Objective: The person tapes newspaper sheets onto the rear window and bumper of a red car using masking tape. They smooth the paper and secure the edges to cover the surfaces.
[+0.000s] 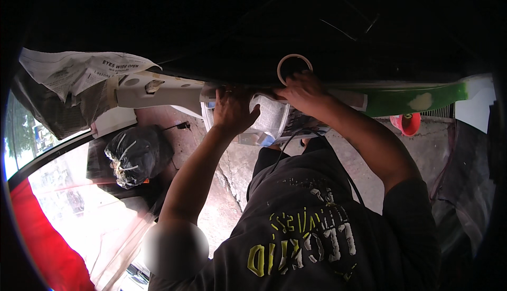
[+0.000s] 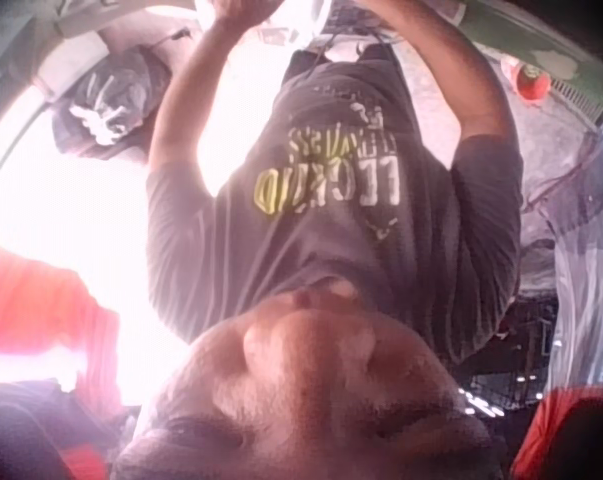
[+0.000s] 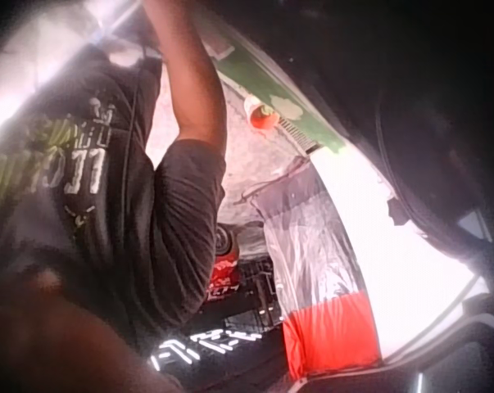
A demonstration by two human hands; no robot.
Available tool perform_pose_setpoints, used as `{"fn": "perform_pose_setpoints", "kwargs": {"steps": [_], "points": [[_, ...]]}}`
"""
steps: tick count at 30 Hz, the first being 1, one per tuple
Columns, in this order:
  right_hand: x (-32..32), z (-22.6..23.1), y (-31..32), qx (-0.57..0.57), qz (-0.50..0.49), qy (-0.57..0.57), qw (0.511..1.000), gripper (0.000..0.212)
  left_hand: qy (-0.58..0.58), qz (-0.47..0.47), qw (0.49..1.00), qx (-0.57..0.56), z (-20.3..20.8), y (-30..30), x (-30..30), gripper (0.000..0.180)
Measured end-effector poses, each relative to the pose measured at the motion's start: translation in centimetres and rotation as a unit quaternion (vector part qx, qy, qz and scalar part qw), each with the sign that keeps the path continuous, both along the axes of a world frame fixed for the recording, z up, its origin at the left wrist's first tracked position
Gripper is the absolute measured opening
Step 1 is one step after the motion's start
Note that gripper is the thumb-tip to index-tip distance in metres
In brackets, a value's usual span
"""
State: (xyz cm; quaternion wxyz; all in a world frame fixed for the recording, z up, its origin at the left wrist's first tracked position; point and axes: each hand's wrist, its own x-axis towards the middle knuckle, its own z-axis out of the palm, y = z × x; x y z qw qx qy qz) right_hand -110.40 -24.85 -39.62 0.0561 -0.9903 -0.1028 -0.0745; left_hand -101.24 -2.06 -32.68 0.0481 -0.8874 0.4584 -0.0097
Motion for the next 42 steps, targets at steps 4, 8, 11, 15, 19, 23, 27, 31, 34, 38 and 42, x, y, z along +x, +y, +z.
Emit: {"fn": "perform_pose_setpoints", "kwargs": {"steps": [4,8,11,15,19,23,27,31,34,38,42], "points": [[-0.1,-0.2,-0.2,-0.034,-0.001,0.008,0.999,0.029,0.044,0.004,0.998,-0.055,-0.3,-0.7,0.0,0.050],[0.0,-0.4,-0.4,-0.038,-0.003,-0.018,0.999,0.030,0.007,-0.054,0.998,-0.013,-1.6,-1.2,0.3,0.048],[-0.1,-0.8,-0.7,-0.021,-0.005,-0.050,0.999,0.028,-0.002,-0.072,0.997,-0.002,-1.6,-1.2,0.3,0.048],[0.1,-0.6,-0.5,-0.021,-0.010,-0.003,1.000,0.024,-0.015,-0.062,0.998,0.024,-1.9,-1.5,-0.1,0.048],[0.2,-0.7,-0.6,-0.011,0.005,0.005,1.000,0.020,-0.011,-0.049,0.998,0.035,-1.9,-1.9,0.0,0.047],[0.2,-0.7,-0.7,0.003,0.008,0.002,1.000,0.019,-0.007,-0.058,0.998,0.017,-1.7,-1.9,0.0,0.045],[0.3,-0.5,-0.5,-0.028,0.016,0.021,0.999,0.019,-0.003,-0.084,0.996,-0.003,-1.7,-1.5,0.4,0.042],[-0.7,-1.1,-1.8,0.041,-0.007,-0.022,0.999,0.024,0.001,-0.068,0.998,-0.012,-2.1,-1.8,-0.1,0.042],[-4.1,0.6,-3.0,0.125,-0.080,0.012,0.989,0.033,-0.015,-0.039,0.999,-0.003,-3.4,-0.9,-0.4,0.044],[-10.7,-5.1,-6.7,0.167,-0.197,-0.078,0.963,0.044,0.012,-0.040,0.999,-0.035,-3.0,-1.4,-0.4,0.045],[-11.1,-5.9,-4.6,0.159,-0.240,-0.014,0.958,0.044,0.003,-0.032,0.999,-0.031,-2.3,-0.4,1.0,0.045]]}}
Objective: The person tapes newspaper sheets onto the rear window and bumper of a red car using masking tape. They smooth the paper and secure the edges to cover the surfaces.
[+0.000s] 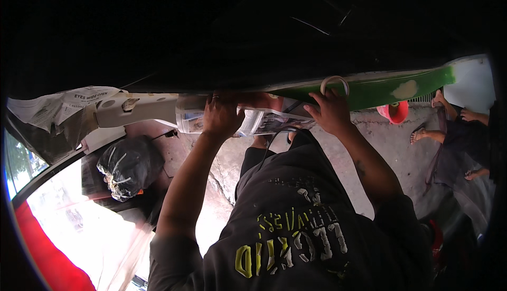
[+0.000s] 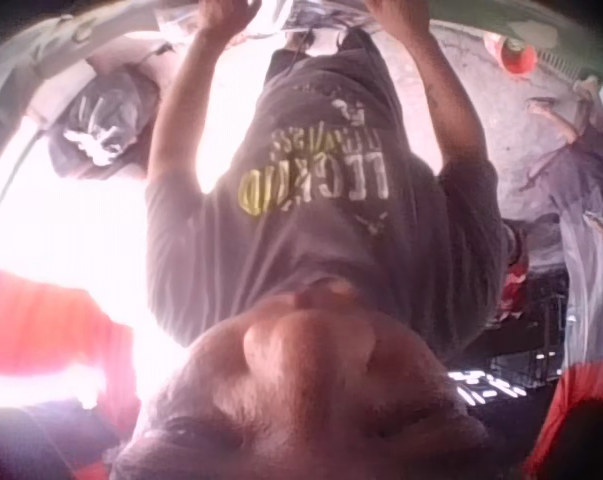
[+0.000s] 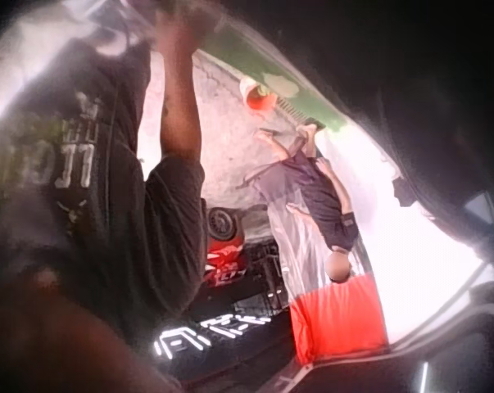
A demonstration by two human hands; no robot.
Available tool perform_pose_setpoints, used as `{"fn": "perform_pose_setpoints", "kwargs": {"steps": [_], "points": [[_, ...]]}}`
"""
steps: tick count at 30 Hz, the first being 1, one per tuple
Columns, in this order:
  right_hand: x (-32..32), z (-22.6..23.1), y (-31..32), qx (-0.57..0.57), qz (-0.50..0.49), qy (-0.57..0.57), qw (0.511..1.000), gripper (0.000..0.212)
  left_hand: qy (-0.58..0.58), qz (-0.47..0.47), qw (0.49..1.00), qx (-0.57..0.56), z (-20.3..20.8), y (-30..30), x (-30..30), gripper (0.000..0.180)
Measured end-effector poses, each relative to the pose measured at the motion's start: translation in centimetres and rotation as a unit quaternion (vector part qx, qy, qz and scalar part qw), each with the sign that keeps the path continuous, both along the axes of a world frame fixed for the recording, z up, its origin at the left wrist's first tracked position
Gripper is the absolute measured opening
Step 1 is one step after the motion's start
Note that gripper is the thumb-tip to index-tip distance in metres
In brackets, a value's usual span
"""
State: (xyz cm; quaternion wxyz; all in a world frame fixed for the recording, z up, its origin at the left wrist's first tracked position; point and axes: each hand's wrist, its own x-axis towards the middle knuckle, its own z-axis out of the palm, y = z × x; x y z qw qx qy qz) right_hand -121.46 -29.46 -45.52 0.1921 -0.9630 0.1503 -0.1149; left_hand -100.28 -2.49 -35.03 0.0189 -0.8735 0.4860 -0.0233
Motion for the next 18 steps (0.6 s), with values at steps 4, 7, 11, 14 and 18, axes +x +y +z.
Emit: {"fn": "perform_pose_setpoints", "kwargs": {"steps": [4,7,11,14,18], "points": [[1.1,-0.5,0.0,0.041,0.031,-0.010,0.999,0.023,-0.002,0.002,1.000,-0.004,0.4,0.4,0.5,0.047],[0.9,1.4,-0.4,0.172,0.009,0.044,0.984,0.014,-0.024,-0.002,1.000,-0.005,-0.2,1.1,0.4,0.046],[0.7,1.3,-1.1,0.067,0.051,-0.059,0.995,0.025,-0.034,0.004,0.999,0.024,-0.5,1.6,0.6,0.051],[2.2,2.3,-2.0,-0.112,0.124,-0.087,0.982,0.046,-0.059,0.005,0.998,-0.003,-0.7,1.3,0.1,0.051],[3.8,3.0,-3.0,-0.148,0.197,-0.032,0.968,0.055,-0.005,-0.045,0.998,-0.046,-0.5,-0.9,-1.1,0.049]]}}
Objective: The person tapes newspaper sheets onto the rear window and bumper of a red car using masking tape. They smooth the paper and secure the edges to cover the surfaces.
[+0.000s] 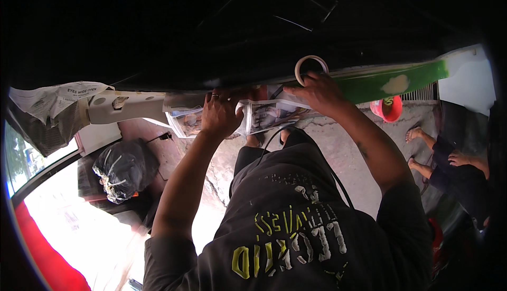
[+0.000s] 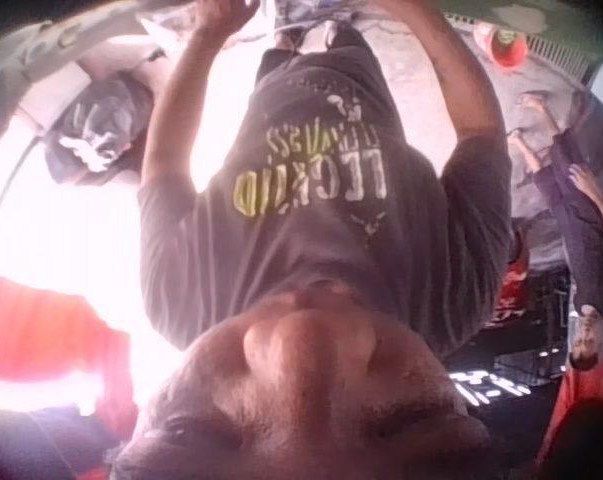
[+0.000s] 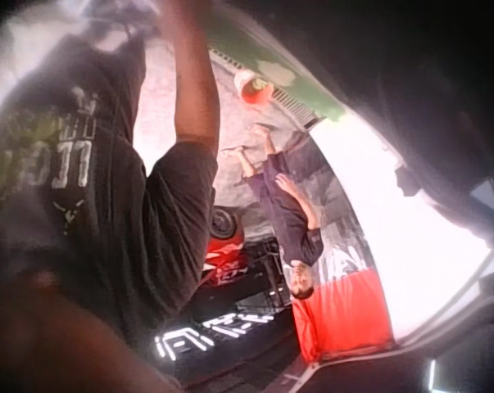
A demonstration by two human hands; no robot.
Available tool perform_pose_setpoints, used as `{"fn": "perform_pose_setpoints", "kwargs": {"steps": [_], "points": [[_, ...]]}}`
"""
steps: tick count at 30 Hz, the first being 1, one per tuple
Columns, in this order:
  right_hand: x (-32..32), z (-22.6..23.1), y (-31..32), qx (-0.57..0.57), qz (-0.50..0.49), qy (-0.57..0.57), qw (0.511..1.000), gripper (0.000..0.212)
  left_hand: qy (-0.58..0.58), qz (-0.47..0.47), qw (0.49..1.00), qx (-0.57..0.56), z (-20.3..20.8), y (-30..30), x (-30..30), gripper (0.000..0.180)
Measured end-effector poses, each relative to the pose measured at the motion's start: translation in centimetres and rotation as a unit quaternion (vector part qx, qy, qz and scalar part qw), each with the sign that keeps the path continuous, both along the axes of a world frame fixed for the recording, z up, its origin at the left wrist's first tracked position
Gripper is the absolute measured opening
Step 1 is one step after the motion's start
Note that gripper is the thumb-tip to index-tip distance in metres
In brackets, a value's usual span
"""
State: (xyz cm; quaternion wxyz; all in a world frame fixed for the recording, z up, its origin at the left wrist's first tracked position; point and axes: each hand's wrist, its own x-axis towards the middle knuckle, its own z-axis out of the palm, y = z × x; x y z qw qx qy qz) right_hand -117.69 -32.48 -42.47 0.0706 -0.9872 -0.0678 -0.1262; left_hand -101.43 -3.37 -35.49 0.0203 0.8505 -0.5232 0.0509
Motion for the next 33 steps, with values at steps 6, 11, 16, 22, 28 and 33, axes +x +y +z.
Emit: {"fn": "perform_pose_setpoints", "kwargs": {"steps": [6,11,16,22,28,33], "points": [[0.5,1.8,0.2,-0.014,0.009,0.065,0.998,0.053,-0.008,-0.012,1.000,0.016,-0.4,-1.5,-0.9,0.054],[1.3,3.0,0.4,-0.030,0.005,0.099,0.995,0.050,-0.027,-0.009,0.999,0.028,-0.9,-1.4,-1.0,0.058],[2.2,3.5,0.2,-0.025,0.005,0.096,0.995,0.047,-0.017,0.015,0.998,0.050,-0.7,-1.6,-1.5,0.066],[3.0,5.1,0.7,-0.023,0.020,0.154,0.988,0.045,-0.019,0.014,0.998,0.059,-0.6,-1.5,-1.7,0.070],[3.1,5.4,0.6,-0.027,0.023,0.161,0.986,0.042,-0.009,0.037,0.996,0.084,-0.6,-2.4,-2.7,0.072],[3.2,4.0,0.2,-0.034,0.022,0.145,0.989,0.043,0.010,0.020,0.999,0.036,-1.4,-3.3,-3.2,0.072]]}}
